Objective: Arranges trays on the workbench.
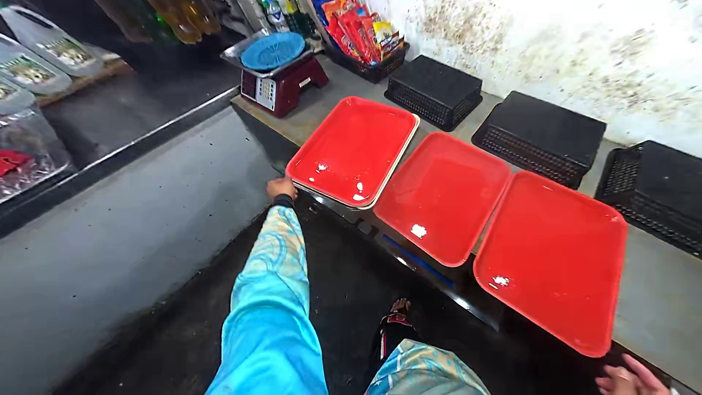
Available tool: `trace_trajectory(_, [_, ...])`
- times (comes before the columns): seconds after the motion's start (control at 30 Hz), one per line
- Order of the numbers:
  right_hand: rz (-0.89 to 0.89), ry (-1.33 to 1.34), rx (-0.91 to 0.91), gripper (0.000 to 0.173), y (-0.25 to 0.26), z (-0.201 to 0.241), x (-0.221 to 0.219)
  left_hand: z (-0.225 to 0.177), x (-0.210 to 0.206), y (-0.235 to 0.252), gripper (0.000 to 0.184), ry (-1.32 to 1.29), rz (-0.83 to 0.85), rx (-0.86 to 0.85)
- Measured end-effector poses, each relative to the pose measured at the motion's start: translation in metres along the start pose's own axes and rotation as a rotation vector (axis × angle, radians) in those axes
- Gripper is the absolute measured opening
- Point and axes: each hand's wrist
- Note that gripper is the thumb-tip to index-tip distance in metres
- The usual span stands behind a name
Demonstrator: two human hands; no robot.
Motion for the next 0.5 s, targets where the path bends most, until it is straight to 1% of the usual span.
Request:
trace_trajectory(0.1, [0.157, -0.144, 0.1, 0.035, -0.03, 0.016, -0.034, -0.005, 0.005, 0.046, 0.057, 0.065, 0.048, 0.011])
trace_trajectory(0.17, [0.213, -0.2, 0.103, 0.035, -0.039, 0.021, -0.043, -0.004, 0.003, 0.063, 0.056, 0.154, 0.109, -0.021])
trace_trajectory(0.23, [0.229, -0.236, 0.071, 0.036, -0.042, 0.028, -0.046, -0.007, 0.002, 0.071, 0.046, 0.319, 0.177, -0.1])
trace_trajectory(0.3, [0.213, -0.242, 0.045, 0.036, -0.043, 0.035, -0.047, -0.01, 0.001, 0.077, 0.036, 0.452, 0.197, -0.162])
trace_trajectory(0.37, [0.192, -0.237, 0.032, 0.036, -0.043, 0.04, -0.05, -0.017, 0.0, 0.082, 0.035, 0.526, 0.226, -0.161])
trace_trajectory(0.43, [0.191, -0.249, 0.023, 0.035, -0.045, 0.044, -0.056, -0.024, 0.0, 0.086, 0.037, 0.613, 0.295, -0.139])
trace_trajectory(0.5, [0.21, -0.271, 0.006, 0.034, -0.049, 0.047, -0.064, -0.029, 0.004, 0.091, 0.036, 0.639, 0.336, -0.141])
Point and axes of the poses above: each hand's wrist, its own y-axis towards the middle knuckle, its own x-axis out of the back of the hand, z = x × y, and after that the axes turned 15 degrees about -x, right-handed
